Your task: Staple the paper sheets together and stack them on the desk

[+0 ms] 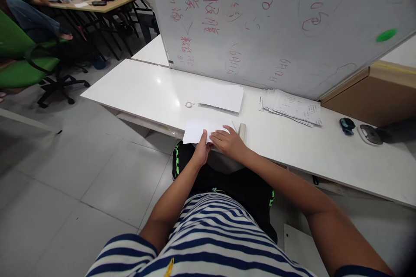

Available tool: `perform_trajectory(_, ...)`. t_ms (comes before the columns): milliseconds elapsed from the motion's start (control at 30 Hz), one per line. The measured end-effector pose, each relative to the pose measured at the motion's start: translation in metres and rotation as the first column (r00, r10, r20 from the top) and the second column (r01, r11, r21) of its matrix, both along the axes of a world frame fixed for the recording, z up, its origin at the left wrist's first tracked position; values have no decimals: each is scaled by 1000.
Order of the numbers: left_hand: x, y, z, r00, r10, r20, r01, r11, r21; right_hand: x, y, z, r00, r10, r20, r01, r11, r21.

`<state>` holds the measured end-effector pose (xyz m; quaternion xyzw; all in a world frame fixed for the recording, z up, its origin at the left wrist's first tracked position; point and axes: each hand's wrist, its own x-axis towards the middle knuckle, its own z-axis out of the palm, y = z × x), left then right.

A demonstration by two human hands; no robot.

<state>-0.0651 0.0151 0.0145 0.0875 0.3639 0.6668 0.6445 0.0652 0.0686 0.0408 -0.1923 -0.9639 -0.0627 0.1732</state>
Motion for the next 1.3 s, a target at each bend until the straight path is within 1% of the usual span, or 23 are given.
perform_trajectory(233,0,-1,-1,1000,5,5,-5,1000,-3,-2,-8,0,984,-116,134,124,991,-56)
perform_trajectory(333,1,-1,-3,1000,16,4,-16,1000,-12,-4,-13,2,969,-170,182,183,981,-62)
perform_trajectory(433,2,-1,-6,1000,1,-17,-2,1000,-13,-7,-16,3,955,-202,219,219,974,-55)
perform_trajectory(633,1,0,-10,998,47,-39,-48,998,-41,-7,-16,2,959,-186,214,207,975,-79)
perform_trajectory(800,1,0,-10,997,63,-50,-65,997,-46,-6,-15,-1,959,-184,215,201,978,-59)
perform_trajectory(933,1,0,-9,996,55,-66,-58,997,-56,-5,-14,-4,963,-173,204,187,981,-51)
perform_trajectory(1100,2,0,-7,998,59,-38,-61,996,-58,-5,-12,-6,973,-154,172,167,984,-64)
perform_trajectory(1300,2,0,-14,999,26,-35,-29,997,-69,-4,-9,-13,981,-130,147,139,989,-53)
